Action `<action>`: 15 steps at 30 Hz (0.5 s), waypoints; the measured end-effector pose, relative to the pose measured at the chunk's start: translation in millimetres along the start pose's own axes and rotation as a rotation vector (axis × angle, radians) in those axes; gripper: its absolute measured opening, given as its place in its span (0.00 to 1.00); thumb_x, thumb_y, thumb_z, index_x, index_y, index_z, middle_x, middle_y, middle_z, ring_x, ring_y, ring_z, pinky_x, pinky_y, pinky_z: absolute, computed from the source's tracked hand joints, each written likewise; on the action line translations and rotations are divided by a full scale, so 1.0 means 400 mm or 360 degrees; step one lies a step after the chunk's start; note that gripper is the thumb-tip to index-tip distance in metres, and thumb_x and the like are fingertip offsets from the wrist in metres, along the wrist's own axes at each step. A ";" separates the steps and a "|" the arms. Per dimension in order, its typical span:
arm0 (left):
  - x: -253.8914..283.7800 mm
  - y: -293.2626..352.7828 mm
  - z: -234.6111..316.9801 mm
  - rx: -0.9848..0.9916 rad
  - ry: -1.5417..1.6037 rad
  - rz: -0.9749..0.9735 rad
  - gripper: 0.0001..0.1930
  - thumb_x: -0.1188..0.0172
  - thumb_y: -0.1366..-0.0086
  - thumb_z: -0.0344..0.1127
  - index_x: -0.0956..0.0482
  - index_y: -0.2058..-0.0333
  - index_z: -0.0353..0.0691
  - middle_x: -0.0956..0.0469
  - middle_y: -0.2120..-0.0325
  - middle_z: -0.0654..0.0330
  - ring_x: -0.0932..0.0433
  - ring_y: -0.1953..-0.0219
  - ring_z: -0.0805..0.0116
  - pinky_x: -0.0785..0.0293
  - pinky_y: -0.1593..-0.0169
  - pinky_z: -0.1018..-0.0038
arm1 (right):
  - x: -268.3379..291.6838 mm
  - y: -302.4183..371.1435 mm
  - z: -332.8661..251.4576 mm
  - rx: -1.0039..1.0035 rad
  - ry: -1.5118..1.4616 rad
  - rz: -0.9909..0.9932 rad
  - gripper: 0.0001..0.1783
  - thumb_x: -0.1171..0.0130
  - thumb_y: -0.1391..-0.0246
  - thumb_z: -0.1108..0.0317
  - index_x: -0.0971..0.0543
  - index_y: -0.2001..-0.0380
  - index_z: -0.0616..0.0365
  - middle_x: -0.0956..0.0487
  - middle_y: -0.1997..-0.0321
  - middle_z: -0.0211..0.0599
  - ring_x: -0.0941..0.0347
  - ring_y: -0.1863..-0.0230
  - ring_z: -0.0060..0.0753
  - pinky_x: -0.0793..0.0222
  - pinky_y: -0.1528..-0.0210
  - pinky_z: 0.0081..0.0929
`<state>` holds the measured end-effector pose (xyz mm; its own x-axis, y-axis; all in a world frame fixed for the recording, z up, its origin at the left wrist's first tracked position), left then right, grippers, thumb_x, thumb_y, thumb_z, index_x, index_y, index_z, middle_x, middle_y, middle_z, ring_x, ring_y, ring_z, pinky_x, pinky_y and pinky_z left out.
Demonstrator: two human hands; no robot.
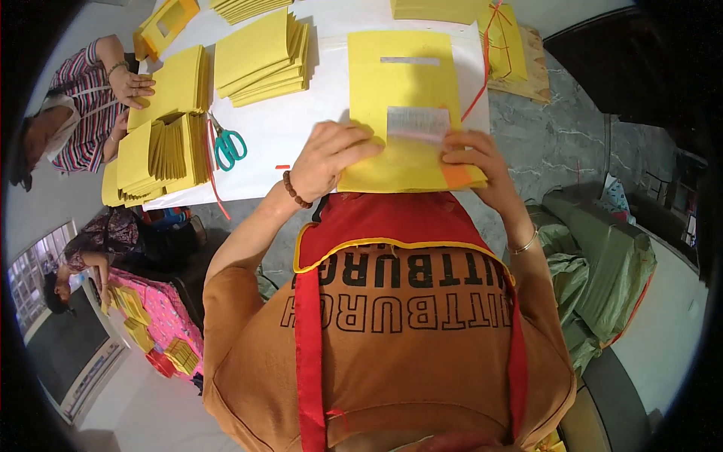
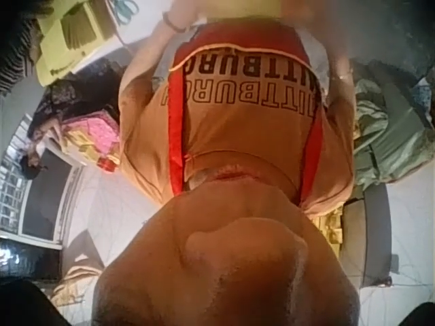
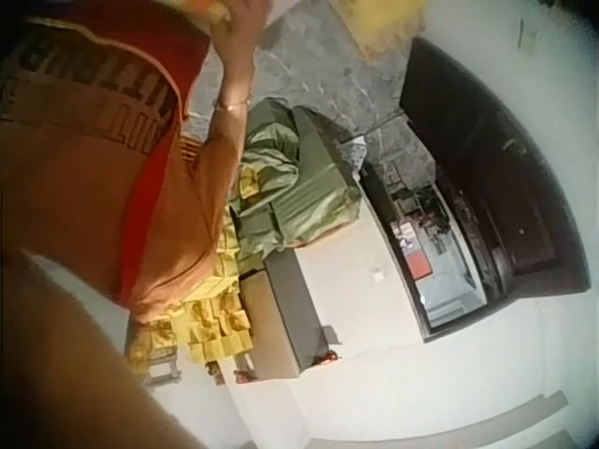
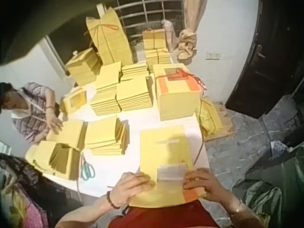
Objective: Folding and stacking yellow ritual paper sheets with silver foil centers.
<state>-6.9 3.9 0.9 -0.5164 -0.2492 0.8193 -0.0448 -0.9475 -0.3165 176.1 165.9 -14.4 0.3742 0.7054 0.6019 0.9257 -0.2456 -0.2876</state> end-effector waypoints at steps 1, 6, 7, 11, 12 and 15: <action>-0.008 0.006 -0.002 0.0006 0.0002 0.0001 0.15 0.49 0.47 0.28 0.24 0.59 0.42 0.25 0.59 0.56 0.29 0.54 0.58 0.33 0.52 0.65 | -0.010 0.002 0.003 -0.0110 -0.0237 -0.0116 0.16 0.44 0.56 0.74 0.23 0.60 0.50 0.24 0.55 0.31 0.32 0.48 0.36 0.46 0.43 0.30; -0.027 0.025 -0.035 0.0411 0.0403 0.0112 0.11 0.48 0.39 0.34 0.27 0.59 0.37 0.24 0.70 0.54 0.25 0.68 0.56 0.31 0.66 0.64 | -0.036 0.003 0.054 -0.0550 -0.0432 0.0022 0.18 0.44 0.51 0.72 0.28 0.54 0.57 0.22 0.61 0.34 0.27 0.57 0.29 0.37 0.53 0.25; -0.036 0.026 -0.049 0.0692 0.0356 0.0031 0.11 0.50 0.37 0.34 0.27 0.59 0.36 0.24 0.74 0.54 0.25 0.72 0.56 0.30 0.68 0.65 | -0.040 0.005 0.068 -0.0768 -0.0634 0.0196 0.20 0.44 0.49 0.71 0.30 0.52 0.59 0.22 0.62 0.36 0.26 0.60 0.26 0.35 0.57 0.23; -0.062 0.005 -0.093 0.1211 0.0932 0.0334 0.09 0.50 0.36 0.35 0.28 0.63 0.34 0.29 0.83 0.59 0.31 0.82 0.69 0.35 0.76 0.74 | -0.040 -0.024 0.064 -0.0769 -0.0654 0.0450 0.22 0.45 0.47 0.71 0.33 0.48 0.61 0.23 0.65 0.35 0.28 0.66 0.18 0.34 0.64 0.18; -0.066 -0.002 -0.101 0.1214 0.0931 0.0337 0.09 0.50 0.36 0.35 0.28 0.63 0.34 0.29 0.83 0.59 0.31 0.82 0.69 0.35 0.76 0.74 | -0.043 -0.023 0.069 -0.0810 -0.0677 0.0463 0.23 0.45 0.47 0.70 0.32 0.48 0.61 0.23 0.67 0.33 0.30 0.68 0.16 0.35 0.66 0.17; -0.098 -0.003 -0.133 0.1459 0.1432 0.0400 0.09 0.48 0.37 0.34 0.28 0.66 0.33 0.32 0.84 0.65 0.36 0.82 0.79 0.39 0.78 0.79 | -0.046 -0.031 0.084 -0.0913 -0.0636 0.0417 0.21 0.44 0.48 0.70 0.30 0.49 0.60 0.26 0.73 0.29 0.34 0.73 0.13 0.38 0.71 0.15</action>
<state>-32.0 25.6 -56.2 -0.8284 -0.5560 0.0683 0.5464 -0.7749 0.3178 156.0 178.2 -47.0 0.6393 0.7371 0.2188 0.7332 -0.6702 0.1153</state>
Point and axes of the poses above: each hand's wrist, its own y-axis away from the middle knuckle, its own x-axis out of the back of the hand, z = x × y, the point moved 5 cm from there along -y, towards the middle knuckle
